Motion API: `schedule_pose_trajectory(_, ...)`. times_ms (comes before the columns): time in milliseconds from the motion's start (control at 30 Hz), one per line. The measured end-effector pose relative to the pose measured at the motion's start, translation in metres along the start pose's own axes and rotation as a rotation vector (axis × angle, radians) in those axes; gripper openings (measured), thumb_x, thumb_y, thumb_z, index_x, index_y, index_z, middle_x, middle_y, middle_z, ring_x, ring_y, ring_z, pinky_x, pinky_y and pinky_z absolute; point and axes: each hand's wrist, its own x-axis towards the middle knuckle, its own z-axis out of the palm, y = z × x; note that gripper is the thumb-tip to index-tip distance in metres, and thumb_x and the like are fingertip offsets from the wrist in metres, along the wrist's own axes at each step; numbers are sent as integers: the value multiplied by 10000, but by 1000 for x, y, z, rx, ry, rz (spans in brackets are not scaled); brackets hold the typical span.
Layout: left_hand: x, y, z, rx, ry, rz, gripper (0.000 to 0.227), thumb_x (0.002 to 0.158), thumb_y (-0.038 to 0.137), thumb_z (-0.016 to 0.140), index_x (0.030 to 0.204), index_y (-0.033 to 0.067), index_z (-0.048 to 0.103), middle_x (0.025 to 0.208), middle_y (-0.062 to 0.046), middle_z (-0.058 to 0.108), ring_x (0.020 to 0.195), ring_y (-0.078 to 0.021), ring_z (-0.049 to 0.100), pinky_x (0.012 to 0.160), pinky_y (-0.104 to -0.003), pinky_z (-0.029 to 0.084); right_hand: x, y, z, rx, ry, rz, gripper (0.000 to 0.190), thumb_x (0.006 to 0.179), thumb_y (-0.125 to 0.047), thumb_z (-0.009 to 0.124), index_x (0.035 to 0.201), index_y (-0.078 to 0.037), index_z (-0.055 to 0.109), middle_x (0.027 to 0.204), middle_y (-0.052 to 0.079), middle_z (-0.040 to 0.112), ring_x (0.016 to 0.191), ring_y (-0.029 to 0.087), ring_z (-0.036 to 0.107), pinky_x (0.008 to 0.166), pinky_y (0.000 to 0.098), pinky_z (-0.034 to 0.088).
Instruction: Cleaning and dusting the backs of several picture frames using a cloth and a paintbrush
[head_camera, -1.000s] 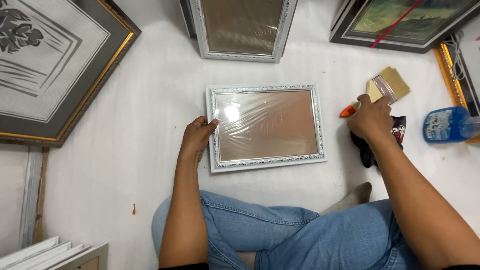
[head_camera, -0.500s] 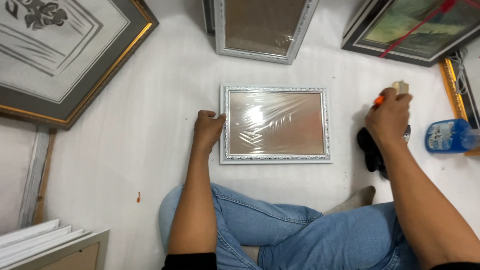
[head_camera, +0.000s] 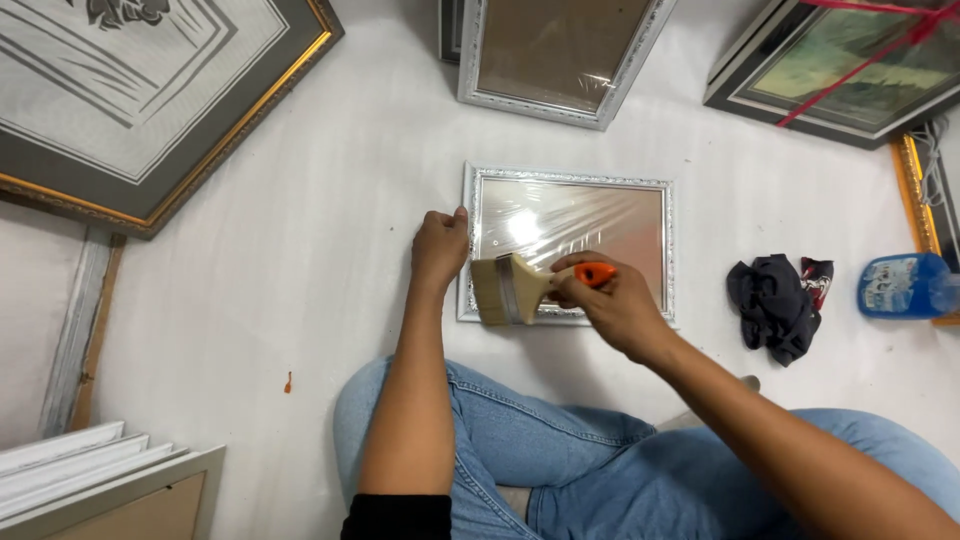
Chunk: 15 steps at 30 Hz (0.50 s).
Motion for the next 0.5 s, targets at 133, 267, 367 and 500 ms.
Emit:
schedule_pose_trajectory(133,0,-2,0,-1,-9,22,452,1019,424,489,1119,-2,603,901,-117,705,805,-217,706,773,-371,576,-4,14,-63,14,121,85,245,941,-76,637,1158,29,683,1032,219,758,910,283,762,825,323,644)
schedule_pose_trajectory(267,0,-1,-1,24,-14,34,395,1028,365,497,1126,-5,591,921,-130,697,809,-223,704,759,-367,578,-16,33,-144,-258,336,136,269,1021,-126,610,1246,8,673,1016,257,724,832,304,707,712,335,564)
schedule_pose_trajectory(367,1,-1,0,3,-12,11,425,1001,400,541,1089,-5,633,862,-114,710,779,-213,709,759,-353,578,-24,30,-160,-503,446,27,236,1033,-121,637,1230,-14,710,960,248,728,724,298,693,572,335,545)
schedule_pose_trajectory(500,-8,10,-6,-35,-48,-36,481,998,458,541,1024,5,702,746,-68,683,690,-169,664,702,-329,555,-35,-22,-86,-455,250,18,258,947,-191,678,1181,-114,753,895,125,801,529,184,554,459,281,402)
